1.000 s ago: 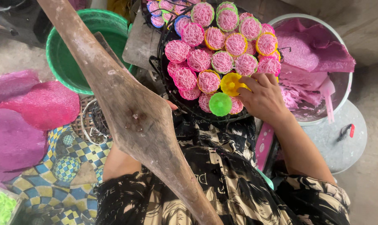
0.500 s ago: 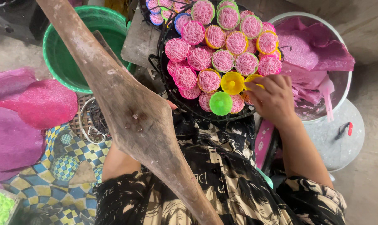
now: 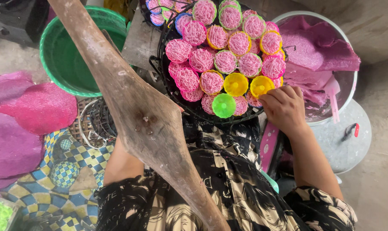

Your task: The person presses pink candle paste into a wooden mold fitted with a plunger, then extrudes the shaped candle into a colorful plastic cup and places the filled cup in a basket with other finished candles. They repeat the cycle, occasionally scraping excess paste from the mold and gathering paste from a basin.

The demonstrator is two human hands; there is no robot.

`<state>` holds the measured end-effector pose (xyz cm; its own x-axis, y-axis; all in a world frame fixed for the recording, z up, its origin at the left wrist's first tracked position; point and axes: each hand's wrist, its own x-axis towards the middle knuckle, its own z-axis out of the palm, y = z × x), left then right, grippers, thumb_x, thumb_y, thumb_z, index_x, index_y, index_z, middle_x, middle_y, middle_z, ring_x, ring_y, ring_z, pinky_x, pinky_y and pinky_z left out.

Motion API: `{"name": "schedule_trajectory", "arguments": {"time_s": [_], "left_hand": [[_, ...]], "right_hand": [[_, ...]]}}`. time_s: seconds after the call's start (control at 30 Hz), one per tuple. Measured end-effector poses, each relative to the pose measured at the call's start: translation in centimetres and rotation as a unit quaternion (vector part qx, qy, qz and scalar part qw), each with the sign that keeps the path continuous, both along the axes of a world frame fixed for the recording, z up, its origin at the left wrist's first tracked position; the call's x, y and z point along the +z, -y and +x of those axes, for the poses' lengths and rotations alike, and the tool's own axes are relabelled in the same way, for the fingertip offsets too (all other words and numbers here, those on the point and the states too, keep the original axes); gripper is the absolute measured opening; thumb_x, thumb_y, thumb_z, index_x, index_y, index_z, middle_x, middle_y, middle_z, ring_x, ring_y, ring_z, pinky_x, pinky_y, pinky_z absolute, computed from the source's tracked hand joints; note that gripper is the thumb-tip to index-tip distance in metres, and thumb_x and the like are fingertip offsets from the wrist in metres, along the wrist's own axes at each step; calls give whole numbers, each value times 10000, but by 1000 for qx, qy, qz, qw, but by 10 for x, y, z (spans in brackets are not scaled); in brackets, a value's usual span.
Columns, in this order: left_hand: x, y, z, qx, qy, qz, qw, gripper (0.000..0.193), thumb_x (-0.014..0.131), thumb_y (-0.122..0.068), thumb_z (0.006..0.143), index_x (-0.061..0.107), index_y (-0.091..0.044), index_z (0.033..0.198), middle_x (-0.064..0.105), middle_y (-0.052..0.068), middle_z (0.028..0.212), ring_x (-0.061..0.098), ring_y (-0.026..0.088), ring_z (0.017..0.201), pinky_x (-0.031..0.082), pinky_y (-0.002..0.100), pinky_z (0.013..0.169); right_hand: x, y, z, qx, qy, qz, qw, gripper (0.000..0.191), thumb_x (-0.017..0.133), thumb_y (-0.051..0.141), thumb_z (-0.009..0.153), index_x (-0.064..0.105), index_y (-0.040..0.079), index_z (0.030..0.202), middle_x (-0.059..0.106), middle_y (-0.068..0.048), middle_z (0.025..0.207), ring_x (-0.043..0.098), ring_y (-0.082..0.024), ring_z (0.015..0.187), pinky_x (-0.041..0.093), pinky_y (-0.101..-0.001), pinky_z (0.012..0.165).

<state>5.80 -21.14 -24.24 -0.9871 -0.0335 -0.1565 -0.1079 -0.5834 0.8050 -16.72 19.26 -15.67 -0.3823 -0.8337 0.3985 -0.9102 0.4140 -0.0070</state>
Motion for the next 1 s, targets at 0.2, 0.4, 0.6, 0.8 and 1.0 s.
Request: {"name": "schedule_trajectory", "arguments": {"time_s": [0.2,0.4,0.6,0.8,1.0], "left_hand": [[-3,0,3,3,-1,-11,1000,596,808,-301,761,658,-17,1263,686,131,1250,641,254,1202,472,427,1080],[0,-7,1,6,-11,-27,1000,605,828,-292,741,660,-36,1263,679,125,1279,633,258,1242,461,439,1119],[17,-31,-16,-8,-125,-204,971,617,849,-282,721,663,-55,1263,672,119,1308,624,262,1281,449,450,1158],[70,-82,-88,-60,-122,-588,797,586,869,-410,716,715,-159,1222,720,103,1230,680,286,1158,514,402,1055],[92,-111,-120,-34,-277,-580,765,831,870,-545,752,573,-80,1374,612,131,1344,581,354,1269,450,471,1123]], "right_hand": [[0,4,-2,5,0,25,1000,142,814,195,866,745,163,985,666,22,979,612,-216,951,452,-401,877],[5,8,-1,5,10,17,1000,200,806,190,839,745,146,1023,675,1,1025,624,-241,986,462,-416,888],[36,5,28,22,242,-80,967,483,721,392,941,669,113,1332,669,-85,1246,639,-250,1149,481,-370,1014],[39,8,64,197,848,-74,486,1336,753,787,742,93,93,1673,444,-192,1547,513,-232,1257,398,-362,1083],[40,-33,71,97,842,-181,499,1502,907,485,622,12,67,1754,426,-298,1471,578,-377,1102,497,-477,917]]}}
